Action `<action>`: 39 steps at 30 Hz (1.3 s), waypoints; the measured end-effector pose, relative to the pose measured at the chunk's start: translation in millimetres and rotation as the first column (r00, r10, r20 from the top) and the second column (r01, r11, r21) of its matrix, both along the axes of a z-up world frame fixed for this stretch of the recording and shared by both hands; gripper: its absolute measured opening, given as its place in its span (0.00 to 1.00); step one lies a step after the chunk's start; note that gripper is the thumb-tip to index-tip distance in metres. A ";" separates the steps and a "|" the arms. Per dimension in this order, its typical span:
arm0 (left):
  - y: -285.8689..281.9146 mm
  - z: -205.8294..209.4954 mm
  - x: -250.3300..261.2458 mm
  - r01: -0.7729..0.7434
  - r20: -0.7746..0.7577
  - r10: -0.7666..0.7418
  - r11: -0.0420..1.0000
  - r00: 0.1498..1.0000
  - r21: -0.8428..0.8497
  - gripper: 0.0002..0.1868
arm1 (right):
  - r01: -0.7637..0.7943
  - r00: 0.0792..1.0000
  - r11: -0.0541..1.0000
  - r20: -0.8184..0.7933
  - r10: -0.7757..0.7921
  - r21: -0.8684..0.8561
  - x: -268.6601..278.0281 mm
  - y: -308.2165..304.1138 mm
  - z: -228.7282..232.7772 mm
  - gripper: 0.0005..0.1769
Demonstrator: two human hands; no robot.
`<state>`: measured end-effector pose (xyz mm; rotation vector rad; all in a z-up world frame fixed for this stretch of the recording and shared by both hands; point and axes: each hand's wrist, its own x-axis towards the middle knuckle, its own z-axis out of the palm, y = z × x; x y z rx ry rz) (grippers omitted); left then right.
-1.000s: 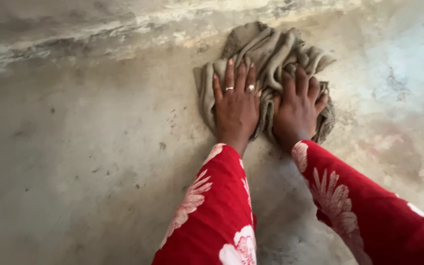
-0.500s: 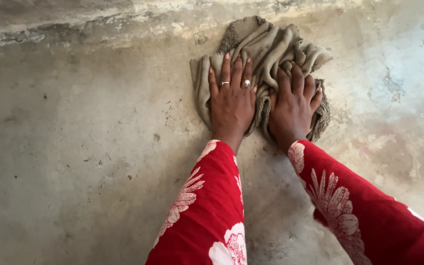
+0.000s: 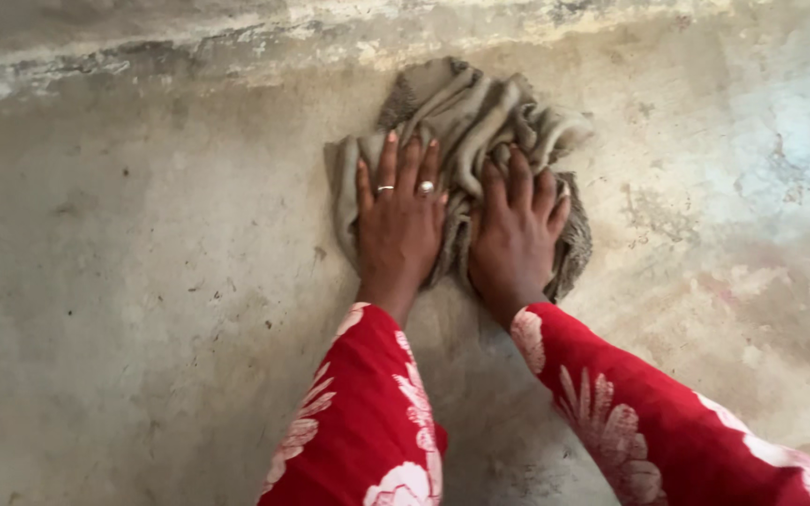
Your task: The person scrubs the concrete floor by hand using a cloth, repeatedly moving it across the surface, then rinses and wrings the cloth in a bucket of water before continuing to wipe the area.
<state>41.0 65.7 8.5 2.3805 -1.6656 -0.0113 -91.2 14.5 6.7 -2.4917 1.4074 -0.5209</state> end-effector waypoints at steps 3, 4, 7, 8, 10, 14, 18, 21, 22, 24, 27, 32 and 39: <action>16.3 2.0 11.7 -0.019 0.015 0.019 1.000 1.000 0.014 0.32 | -0.044 0.998 0.999 0.033 0.044 0.006 11.5 11.8 2.3 0.27; 21.5 2.5 15.4 -0.028 0.019 0.028 0.999 0.999 0.026 0.33 | -0.056 0.998 0.998 0.034 0.055 0.006 15.3 16.1 2.7 0.27; 40.9 4.2 25.9 -0.046 0.047 0.045 0.999 0.998 0.024 0.33 | -0.096 0.995 0.995 0.032 0.096 -0.006 26.4 28.6 2.4 0.27; 47.7 4.6 27.8 -0.049 0.059 0.048 0.999 0.997 0.017 0.33 | -0.113 0.993 0.994 0.029 0.113 -0.017 29.5 33.4 1.9 0.26; 62.0 4.8 28.1 -0.079 0.064 0.078 0.997 0.995 0.020 0.33 | -0.147 0.989 0.989 0.026 0.147 -0.022 31.7 41.1 1.5 0.26; 80.1 2.1 23.5 -0.128 0.077 0.124 0.991 0.989 0.042 0.33 | -0.211 0.977 0.977 0.031 0.211 -0.006 28.6 47.5 2.2 0.27; 84.3 1.4 20.9 -0.130 0.083 0.127 0.991 0.989 0.042 0.33 | -0.268 0.963 0.963 0.037 0.267 0.021 21.3 44.5 3.2 0.29; 85.4 3.4 20.8 -0.127 0.079 0.124 0.991 0.989 0.039 0.32 | -0.319 0.947 0.948 0.043 0.318 0.016 11.9 43.0 5.3 0.29; 85.0 4.4 20.6 -0.125 0.075 0.122 0.991 0.990 0.036 0.33 | -0.327 0.945 0.945 0.035 0.326 0.022 9.8 42.9 6.5 0.29; 83.3 7.1 20.3 -0.122 0.074 0.120 0.992 0.990 0.023 0.33 | -0.343 0.939 0.939 0.018 0.343 0.029 7.8 40.8 9.3 0.30; 83.8 12.3 19.0 -0.123 0.074 0.122 0.992 0.990 0.016 0.33 | -0.327 0.945 0.945 0.001 0.328 0.025 10.1 42.4 12.5 0.29; 82.8 17.0 19.2 -0.127 0.052 0.126 0.991 0.991 0.030 0.33 | -0.314 0.949 0.949 -0.003 0.314 0.025 13.2 43.6 15.2 0.31; 78.7 19.9 21.5 -0.134 0.063 0.131 0.990 0.989 0.045 0.33 | -0.301 0.953 0.953 -0.006 0.302 0.043 16.3 42.0 20.9 0.33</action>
